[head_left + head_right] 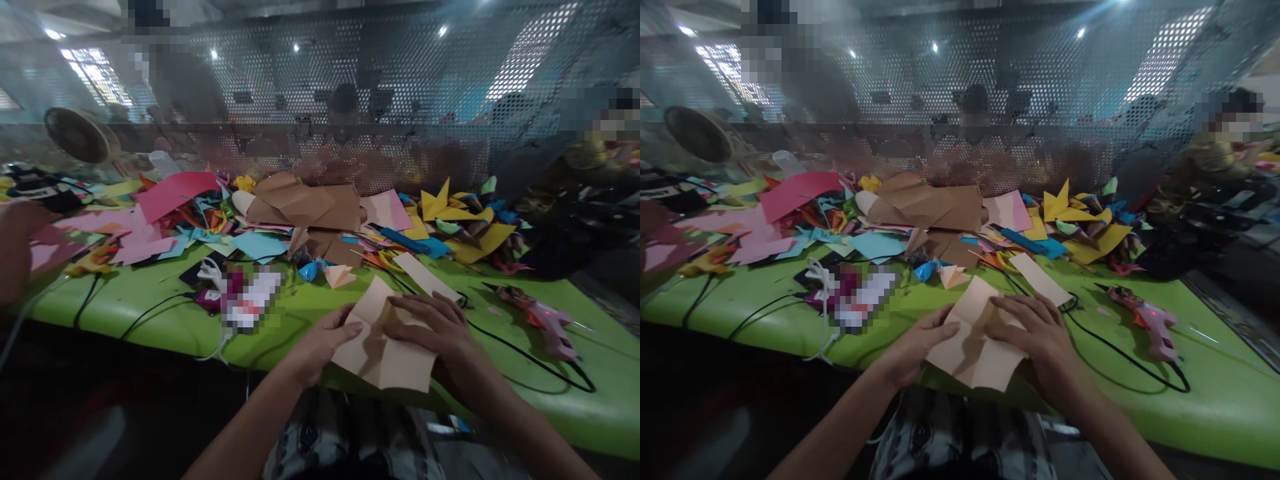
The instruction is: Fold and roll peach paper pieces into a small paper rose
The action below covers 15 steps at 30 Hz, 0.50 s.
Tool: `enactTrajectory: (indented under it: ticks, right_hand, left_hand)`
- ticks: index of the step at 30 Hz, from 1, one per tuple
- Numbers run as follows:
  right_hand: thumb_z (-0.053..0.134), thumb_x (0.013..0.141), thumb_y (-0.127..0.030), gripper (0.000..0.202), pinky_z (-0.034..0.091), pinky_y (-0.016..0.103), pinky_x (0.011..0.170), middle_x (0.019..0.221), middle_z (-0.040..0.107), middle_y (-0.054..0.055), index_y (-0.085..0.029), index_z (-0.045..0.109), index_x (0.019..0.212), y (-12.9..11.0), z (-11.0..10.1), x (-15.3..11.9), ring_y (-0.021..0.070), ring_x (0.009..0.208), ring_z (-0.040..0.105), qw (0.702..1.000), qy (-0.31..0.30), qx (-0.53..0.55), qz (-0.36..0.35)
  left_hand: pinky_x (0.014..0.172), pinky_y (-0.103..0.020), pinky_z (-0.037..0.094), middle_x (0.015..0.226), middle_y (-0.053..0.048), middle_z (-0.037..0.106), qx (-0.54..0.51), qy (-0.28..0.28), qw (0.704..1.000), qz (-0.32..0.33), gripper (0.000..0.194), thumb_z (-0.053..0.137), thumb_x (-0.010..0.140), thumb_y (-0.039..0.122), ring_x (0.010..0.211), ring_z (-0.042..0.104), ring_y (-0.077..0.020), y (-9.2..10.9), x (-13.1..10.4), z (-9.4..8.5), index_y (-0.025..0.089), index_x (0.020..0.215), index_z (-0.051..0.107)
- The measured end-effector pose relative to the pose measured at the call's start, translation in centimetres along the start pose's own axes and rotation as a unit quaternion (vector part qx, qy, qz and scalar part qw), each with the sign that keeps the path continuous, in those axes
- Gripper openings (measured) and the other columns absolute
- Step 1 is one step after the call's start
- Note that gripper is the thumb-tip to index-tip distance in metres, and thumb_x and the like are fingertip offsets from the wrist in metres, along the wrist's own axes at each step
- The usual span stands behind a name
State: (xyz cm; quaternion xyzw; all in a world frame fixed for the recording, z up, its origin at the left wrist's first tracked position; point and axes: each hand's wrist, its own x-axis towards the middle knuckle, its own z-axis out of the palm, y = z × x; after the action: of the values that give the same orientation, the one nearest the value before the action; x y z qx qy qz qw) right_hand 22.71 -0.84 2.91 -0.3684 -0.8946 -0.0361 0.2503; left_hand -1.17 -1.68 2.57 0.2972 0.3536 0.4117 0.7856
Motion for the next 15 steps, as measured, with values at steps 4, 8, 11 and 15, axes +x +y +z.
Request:
enactTrajectory:
  ticks: [4, 8, 11, 15]
  right_hand:
    - [0.060, 0.086, -0.031, 0.020, 0.032, 0.060, 0.105, 0.148, 0.048, 0.009, -0.030, 0.071, 0.102, 0.1, -0.2, 0.4, 0.0339, 0.132, 0.047, 0.999, -0.017, 0.041, 0.014]
    - [0.060, 0.087, -0.035, 0.014, 0.041, 0.053, 0.101, 0.138, 0.057, 0.014, -0.024, 0.069, 0.085, -0.3, -0.8, 1.3, 0.0337, 0.131, 0.049, 0.987, -0.028, 0.135, 0.083]
    - [0.067, 0.083, -0.040, 0.020, 0.052, 0.042, 0.087, 0.110, 0.068, 0.013, -0.022, 0.065, 0.074, -0.4, -0.7, 1.8, 0.0296, 0.105, 0.064, 0.963, -0.002, 0.214, 0.161]
    - [0.070, 0.078, -0.037, 0.020, 0.053, 0.034, 0.072, 0.087, 0.063, 0.007, -0.022, 0.059, 0.071, -0.4, -0.1, 2.1, 0.0237, 0.085, 0.064, 0.927, 0.031, 0.286, 0.240]
  left_hand:
    - [0.082, -0.031, 0.052, 0.103, -0.007, 0.075, 0.058, -0.026, 0.998, 0.016, 0.049, 0.076, 0.071, 0.027, 0.089, 0.070, -0.0219, 0.1, -0.4, 0.2, 0.019, 0.119, 0.067]
    - [0.085, -0.034, 0.050, 0.094, -0.008, 0.075, 0.087, -0.040, 0.995, 0.001, 0.041, 0.075, 0.072, 0.034, 0.087, 0.069, -0.0232, -0.3, -0.3, -0.2, 0.015, 0.108, 0.072]
    - [0.094, -0.036, 0.047, 0.101, -0.008, 0.074, 0.126, -0.041, 0.991, -0.007, 0.045, 0.078, 0.069, 0.036, 0.097, 0.067, -0.0253, -0.6, -0.1, -0.8, 0.015, 0.109, 0.071]
    - [0.101, -0.041, 0.042, 0.117, -0.010, 0.070, 0.186, -0.031, 0.982, 0.007, 0.051, 0.073, 0.076, 0.048, 0.112, 0.061, -0.0289, -0.6, -0.4, -1.4, 0.018, 0.116, 0.069]
